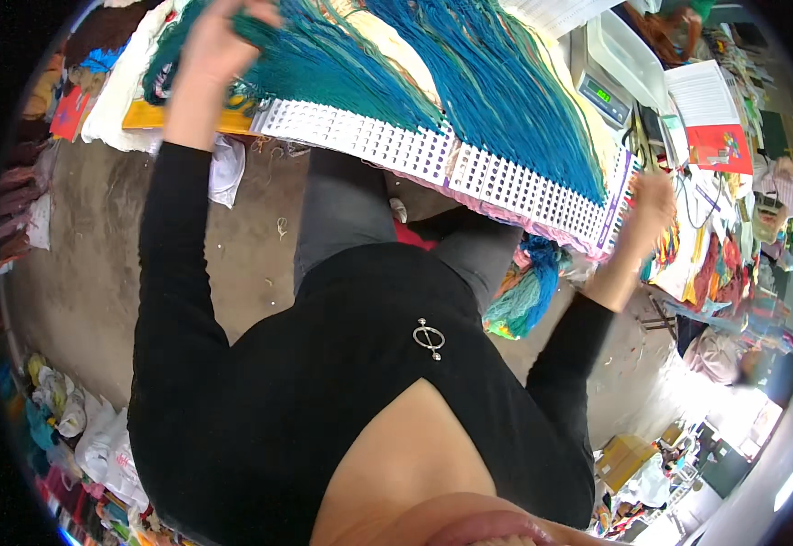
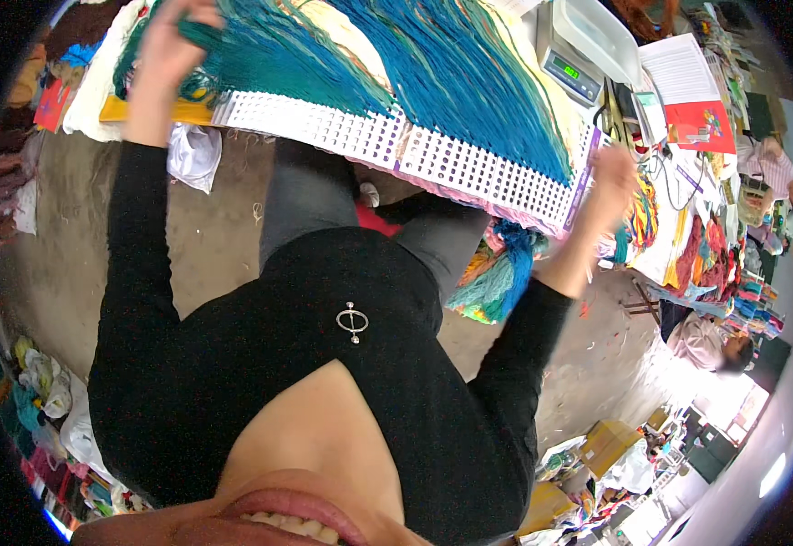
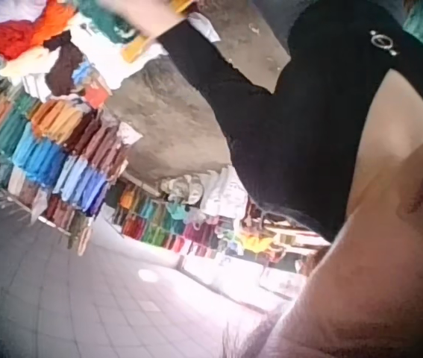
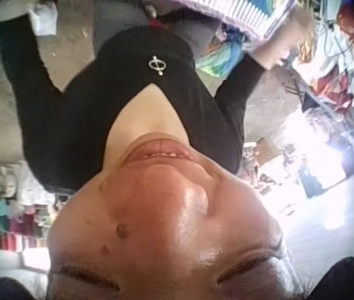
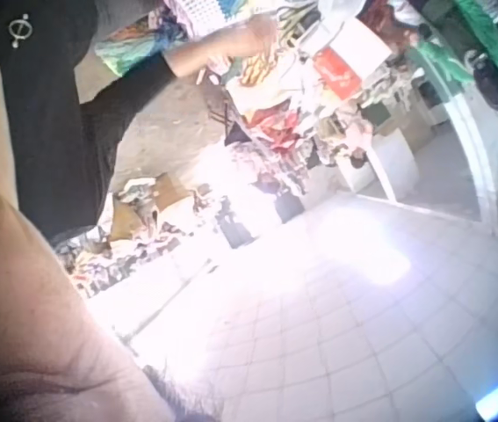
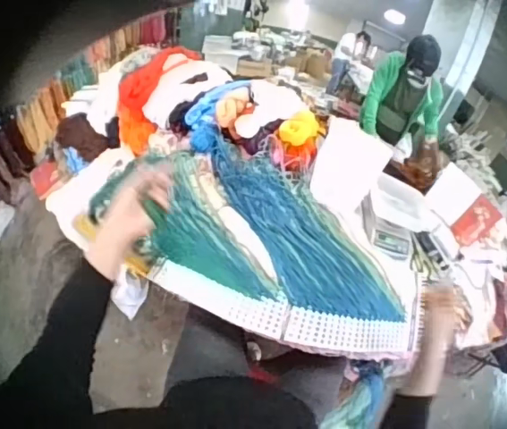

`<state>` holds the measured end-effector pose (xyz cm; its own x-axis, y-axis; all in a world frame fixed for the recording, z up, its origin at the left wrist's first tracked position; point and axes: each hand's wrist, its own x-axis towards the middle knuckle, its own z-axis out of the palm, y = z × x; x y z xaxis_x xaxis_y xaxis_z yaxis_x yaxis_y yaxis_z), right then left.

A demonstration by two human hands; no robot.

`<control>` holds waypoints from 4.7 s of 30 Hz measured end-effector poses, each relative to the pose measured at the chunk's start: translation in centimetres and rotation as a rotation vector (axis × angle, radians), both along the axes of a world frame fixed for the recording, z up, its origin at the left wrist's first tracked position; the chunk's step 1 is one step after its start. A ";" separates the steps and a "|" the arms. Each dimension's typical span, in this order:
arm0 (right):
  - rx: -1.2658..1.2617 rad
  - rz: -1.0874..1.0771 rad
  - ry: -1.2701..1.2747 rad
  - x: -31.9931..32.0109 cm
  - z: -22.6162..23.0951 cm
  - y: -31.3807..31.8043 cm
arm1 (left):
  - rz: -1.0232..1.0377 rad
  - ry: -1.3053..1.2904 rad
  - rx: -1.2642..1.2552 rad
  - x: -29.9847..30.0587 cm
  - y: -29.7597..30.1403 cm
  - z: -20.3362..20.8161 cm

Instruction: Organizing and threading colored embroidery floss into a reference card.

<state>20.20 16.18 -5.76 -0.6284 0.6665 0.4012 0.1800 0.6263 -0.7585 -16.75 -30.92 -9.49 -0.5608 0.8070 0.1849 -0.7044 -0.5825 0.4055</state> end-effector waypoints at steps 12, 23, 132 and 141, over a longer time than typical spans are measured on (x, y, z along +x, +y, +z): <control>-0.699 0.425 -0.296 -9.3 -14.7 -15.7 | -0.398 -0.011 -0.978 17.1 14.4 -7.5; -0.766 0.399 -0.429 -10.5 -13.9 -15.7 | -0.231 0.463 -1.181 16.4 17.9 -9.5; -0.678 0.632 0.123 -9.5 -6.9 -19.1 | -0.314 0.176 -0.722 12.1 12.6 -2.4; -0.994 0.432 0.845 10.4 -1.0 16.5 | 0.443 0.015 -0.406 -10.4 -12.7 -2.1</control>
<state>30.57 32.66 -6.73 -0.6623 0.7113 0.2352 -0.6253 -0.3518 -0.6966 -27.17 -43.59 -11.55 -0.8595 0.5050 -0.0788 -0.4228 -0.6158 0.6649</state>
